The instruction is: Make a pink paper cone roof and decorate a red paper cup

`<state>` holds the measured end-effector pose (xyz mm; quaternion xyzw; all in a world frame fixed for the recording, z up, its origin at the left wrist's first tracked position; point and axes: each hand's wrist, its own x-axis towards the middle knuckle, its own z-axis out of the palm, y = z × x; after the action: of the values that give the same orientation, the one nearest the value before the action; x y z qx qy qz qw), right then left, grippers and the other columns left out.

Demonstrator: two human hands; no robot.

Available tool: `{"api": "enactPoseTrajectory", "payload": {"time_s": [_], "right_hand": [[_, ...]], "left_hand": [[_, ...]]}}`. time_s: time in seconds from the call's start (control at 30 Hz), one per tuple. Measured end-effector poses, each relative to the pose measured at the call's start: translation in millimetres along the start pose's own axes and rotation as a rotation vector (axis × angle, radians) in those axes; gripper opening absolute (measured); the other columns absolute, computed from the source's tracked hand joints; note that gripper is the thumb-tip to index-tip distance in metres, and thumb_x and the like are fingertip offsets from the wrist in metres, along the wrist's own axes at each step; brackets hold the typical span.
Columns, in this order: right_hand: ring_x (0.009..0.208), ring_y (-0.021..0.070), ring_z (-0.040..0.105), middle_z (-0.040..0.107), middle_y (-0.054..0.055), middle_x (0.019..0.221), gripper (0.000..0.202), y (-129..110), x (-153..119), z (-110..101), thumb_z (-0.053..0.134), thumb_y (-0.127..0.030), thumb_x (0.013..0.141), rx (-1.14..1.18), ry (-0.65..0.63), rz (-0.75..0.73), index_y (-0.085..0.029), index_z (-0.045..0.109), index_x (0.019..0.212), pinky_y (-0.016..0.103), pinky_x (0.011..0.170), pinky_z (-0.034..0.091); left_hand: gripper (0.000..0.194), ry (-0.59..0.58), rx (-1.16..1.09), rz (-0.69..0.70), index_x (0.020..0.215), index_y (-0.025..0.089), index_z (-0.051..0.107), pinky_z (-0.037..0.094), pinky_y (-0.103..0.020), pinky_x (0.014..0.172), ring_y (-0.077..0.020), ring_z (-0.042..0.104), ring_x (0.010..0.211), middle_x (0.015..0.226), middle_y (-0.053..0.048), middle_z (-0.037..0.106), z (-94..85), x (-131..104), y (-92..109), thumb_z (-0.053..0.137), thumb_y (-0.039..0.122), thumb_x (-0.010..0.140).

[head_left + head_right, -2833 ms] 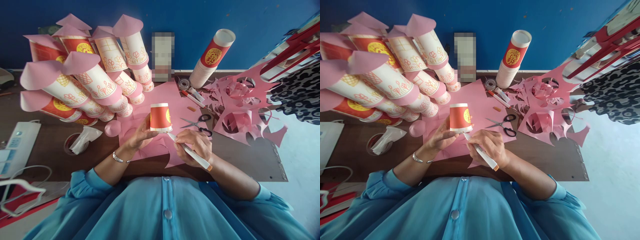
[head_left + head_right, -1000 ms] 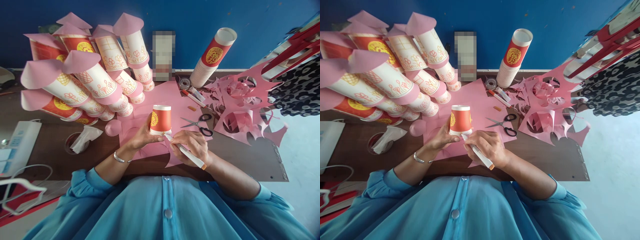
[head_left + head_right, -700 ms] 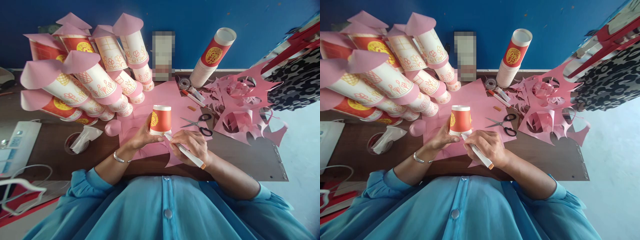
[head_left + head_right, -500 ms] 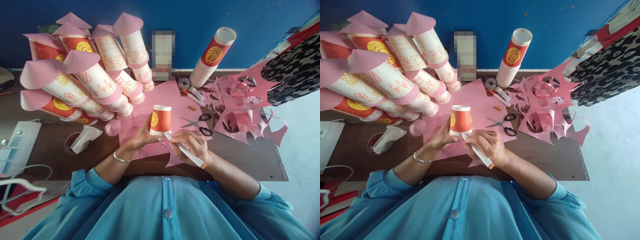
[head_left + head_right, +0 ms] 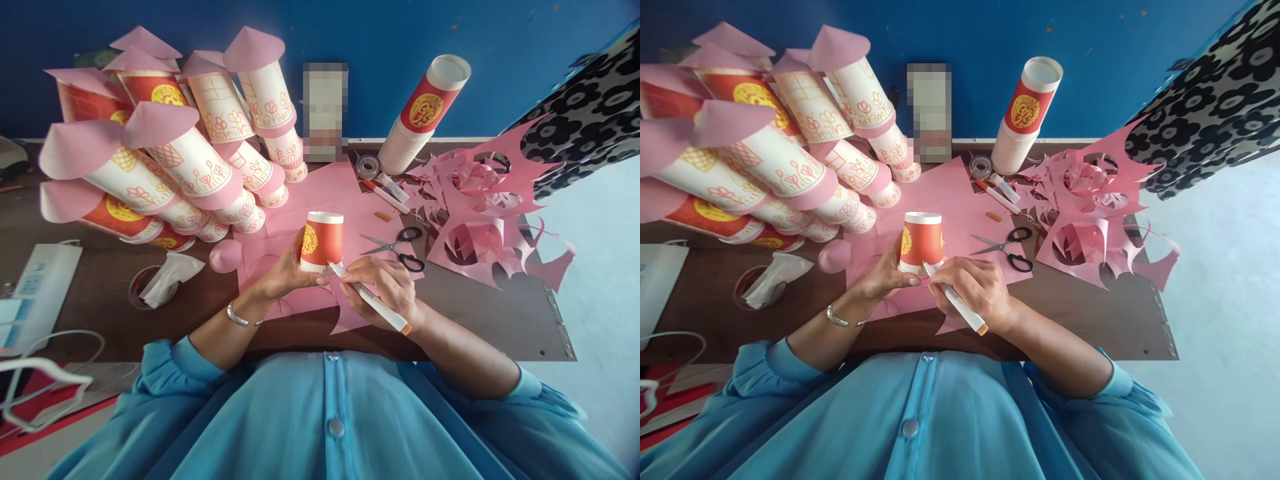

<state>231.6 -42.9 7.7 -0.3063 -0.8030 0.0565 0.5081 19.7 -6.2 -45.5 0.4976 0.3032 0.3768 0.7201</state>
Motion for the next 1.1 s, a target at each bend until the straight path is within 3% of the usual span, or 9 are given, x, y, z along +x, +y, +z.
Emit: {"api": "enactPoseTrajectory", "payload": {"time_s": [0.3,0.7,1.1], "right_hand": [[0.065,0.0147,0.076,0.075,-0.003,0.076,0.020,-0.9,2.0,-0.3,0.065,-0.007,0.095,-0.031,0.019,0.016,-0.025,0.060,0.103,0.025,0.061,0.065],[0.066,0.0146,0.077,0.075,-0.001,0.077,0.014,-1.4,2.7,-1.2,0.064,-0.010,0.098,-0.061,0.035,0.018,-0.023,0.061,0.101,0.024,0.063,0.064],[0.065,0.0151,0.077,0.076,-0.001,0.077,0.014,-1.2,2.9,-1.8,0.065,-0.011,0.098,-0.062,0.030,0.024,-0.024,0.061,0.103,0.024,0.061,0.064]], "left_hand": [[0.095,0.036,0.018,-0.007,0.143,0.033,0.057,0.057,-0.046,0.099,-0.0353,0.066,0.125,0.138,-0.008,0.068,0.6,-0.4,0.5,0.102,0.051,0.062],[0.086,0.008,-0.039,-0.029,0.142,0.032,0.058,0.059,-0.042,0.094,-0.0321,0.068,0.119,0.133,-0.008,0.069,3.4,-2.1,4.4,0.100,0.044,0.068],[0.086,0.026,-0.021,-0.049,0.142,0.030,0.058,0.056,-0.042,0.098,-0.0320,0.066,0.121,0.136,-0.009,0.069,3.2,-2.5,5.2,0.099,0.043,0.068]]}}
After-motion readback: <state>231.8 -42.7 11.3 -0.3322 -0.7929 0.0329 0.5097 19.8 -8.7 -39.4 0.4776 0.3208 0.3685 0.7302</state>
